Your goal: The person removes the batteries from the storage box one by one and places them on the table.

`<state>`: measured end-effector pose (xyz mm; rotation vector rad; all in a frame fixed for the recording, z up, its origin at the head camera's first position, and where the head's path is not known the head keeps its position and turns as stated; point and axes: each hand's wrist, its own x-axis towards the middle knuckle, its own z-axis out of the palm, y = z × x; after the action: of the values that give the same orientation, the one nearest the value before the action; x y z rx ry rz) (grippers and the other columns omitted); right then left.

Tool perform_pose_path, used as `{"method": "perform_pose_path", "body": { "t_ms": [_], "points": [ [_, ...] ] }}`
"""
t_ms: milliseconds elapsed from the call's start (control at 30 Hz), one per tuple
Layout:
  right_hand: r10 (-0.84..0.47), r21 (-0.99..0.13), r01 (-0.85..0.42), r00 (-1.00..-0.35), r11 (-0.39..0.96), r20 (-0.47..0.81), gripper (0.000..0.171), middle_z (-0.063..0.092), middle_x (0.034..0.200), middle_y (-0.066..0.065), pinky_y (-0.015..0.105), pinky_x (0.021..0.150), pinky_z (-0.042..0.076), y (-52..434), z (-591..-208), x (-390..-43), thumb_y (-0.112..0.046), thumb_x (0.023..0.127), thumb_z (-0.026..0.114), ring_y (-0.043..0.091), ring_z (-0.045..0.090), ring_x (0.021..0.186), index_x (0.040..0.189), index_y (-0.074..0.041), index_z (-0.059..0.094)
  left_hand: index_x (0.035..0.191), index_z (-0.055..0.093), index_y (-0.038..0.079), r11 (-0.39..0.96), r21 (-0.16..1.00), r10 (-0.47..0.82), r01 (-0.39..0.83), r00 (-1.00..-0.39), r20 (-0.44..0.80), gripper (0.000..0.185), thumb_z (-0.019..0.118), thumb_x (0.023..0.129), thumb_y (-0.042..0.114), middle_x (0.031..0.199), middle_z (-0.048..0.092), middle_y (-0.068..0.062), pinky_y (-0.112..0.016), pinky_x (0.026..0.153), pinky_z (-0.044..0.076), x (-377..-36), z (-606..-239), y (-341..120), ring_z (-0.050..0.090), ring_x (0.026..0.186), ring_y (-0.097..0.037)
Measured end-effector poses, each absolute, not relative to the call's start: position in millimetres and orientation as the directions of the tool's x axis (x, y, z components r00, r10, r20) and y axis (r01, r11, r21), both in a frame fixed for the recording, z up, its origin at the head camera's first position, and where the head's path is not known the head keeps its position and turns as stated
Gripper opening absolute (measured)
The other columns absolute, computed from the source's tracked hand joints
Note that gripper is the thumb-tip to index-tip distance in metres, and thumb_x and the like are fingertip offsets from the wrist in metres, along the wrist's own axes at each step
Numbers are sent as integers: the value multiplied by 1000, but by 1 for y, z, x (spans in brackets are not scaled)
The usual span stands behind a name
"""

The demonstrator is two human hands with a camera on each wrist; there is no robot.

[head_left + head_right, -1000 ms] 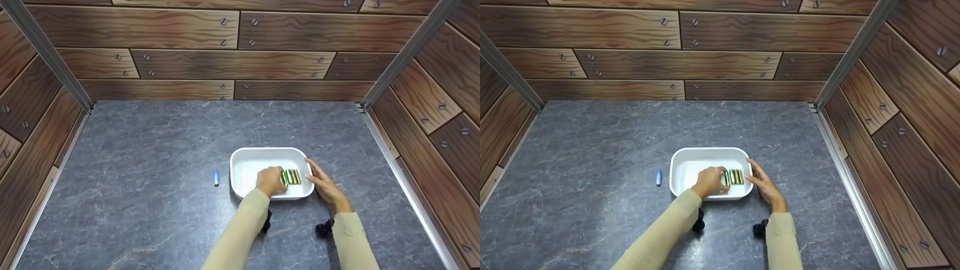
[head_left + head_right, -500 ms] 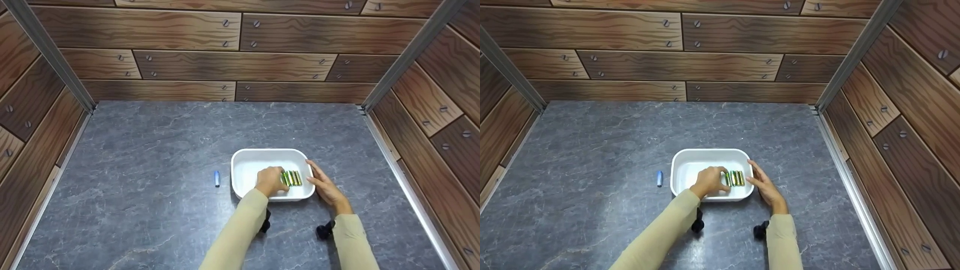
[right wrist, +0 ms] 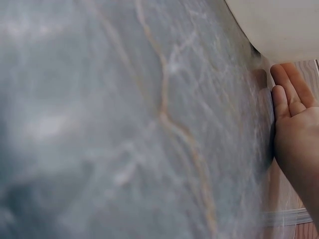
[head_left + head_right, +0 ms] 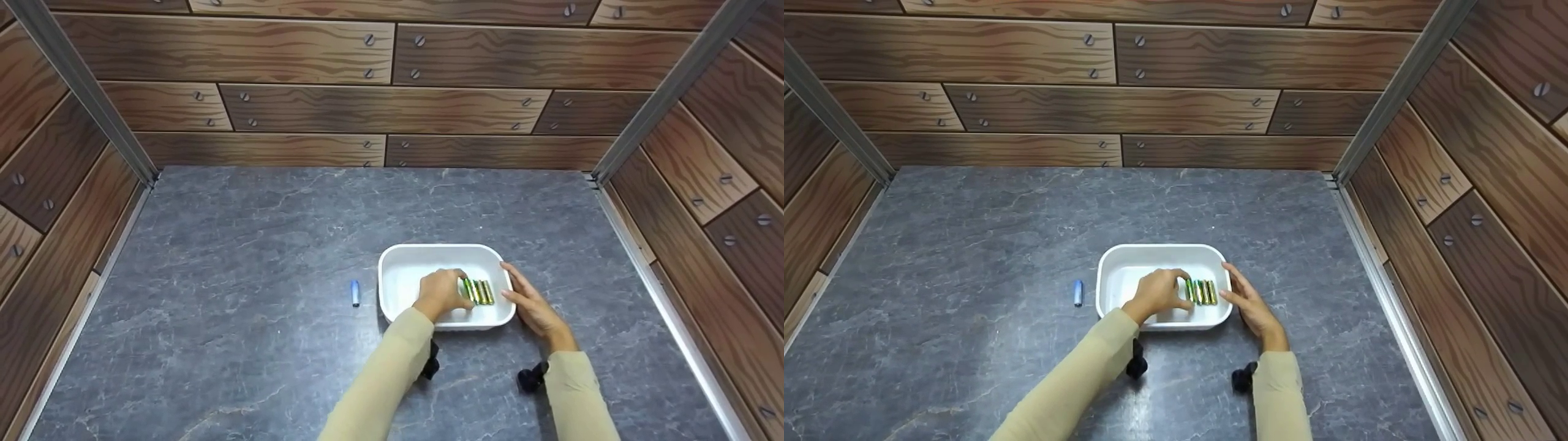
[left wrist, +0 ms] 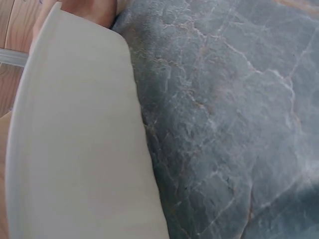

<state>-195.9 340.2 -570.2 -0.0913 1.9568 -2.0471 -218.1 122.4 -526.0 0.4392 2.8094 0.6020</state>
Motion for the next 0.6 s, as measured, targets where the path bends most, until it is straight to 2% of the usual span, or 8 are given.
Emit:
{"method": "perform_pose_path", "body": {
  "t_ms": [167,233,400,533,600],
  "points": [
    [-261,-987,158,-954,-31,-145,70,3,163,17,7,100,34,339,-570,-197,-2,95,50,-18,40,121,153,-1,10,119,67,25,849,453,352,272,-930,-102,57,83,68,45,93,73,4,-31,74,53,-218,-522,118,67,87,-14],
    [-258,-987,159,-955,-28,-147,70,7,162,14,9,101,35,339,-570,-196,-2,94,50,-16,41,123,153,-3,12,118,68,25,842,457,359,285,-930,-82,57,83,67,45,87,72,4,-30,69,53,-218,-519,116,66,81,-13],
    [-270,-987,159,-952,-22,-147,71,13,161,8,10,101,36,341,-571,-196,-5,95,51,-15,41,124,154,-4,12,119,67,26,839,449,373,307,-925,-64,57,82,68,47,83,71,6,-27,63,50,-216,-516,112,63,73,-10],
    [-287,-988,154,-947,-23,-141,71,2,162,19,9,100,36,342,-571,-196,-7,95,52,-16,41,123,154,-4,11,119,67,26,834,451,383,318,-922,-57,56,81,69,47,83,72,6,-26,61,49,-216,-517,110,62,71,-9],
    [-292,-988,150,-946,-22,-137,71,0,162,20,9,101,36,342,-571,-196,-8,96,52,-16,41,124,154,-5,11,119,67,26,830,453,389,325,-920,-51,56,81,69,47,82,71,6,-26,60,49,-215,-516,108,61,70,-10]
  ]
}}
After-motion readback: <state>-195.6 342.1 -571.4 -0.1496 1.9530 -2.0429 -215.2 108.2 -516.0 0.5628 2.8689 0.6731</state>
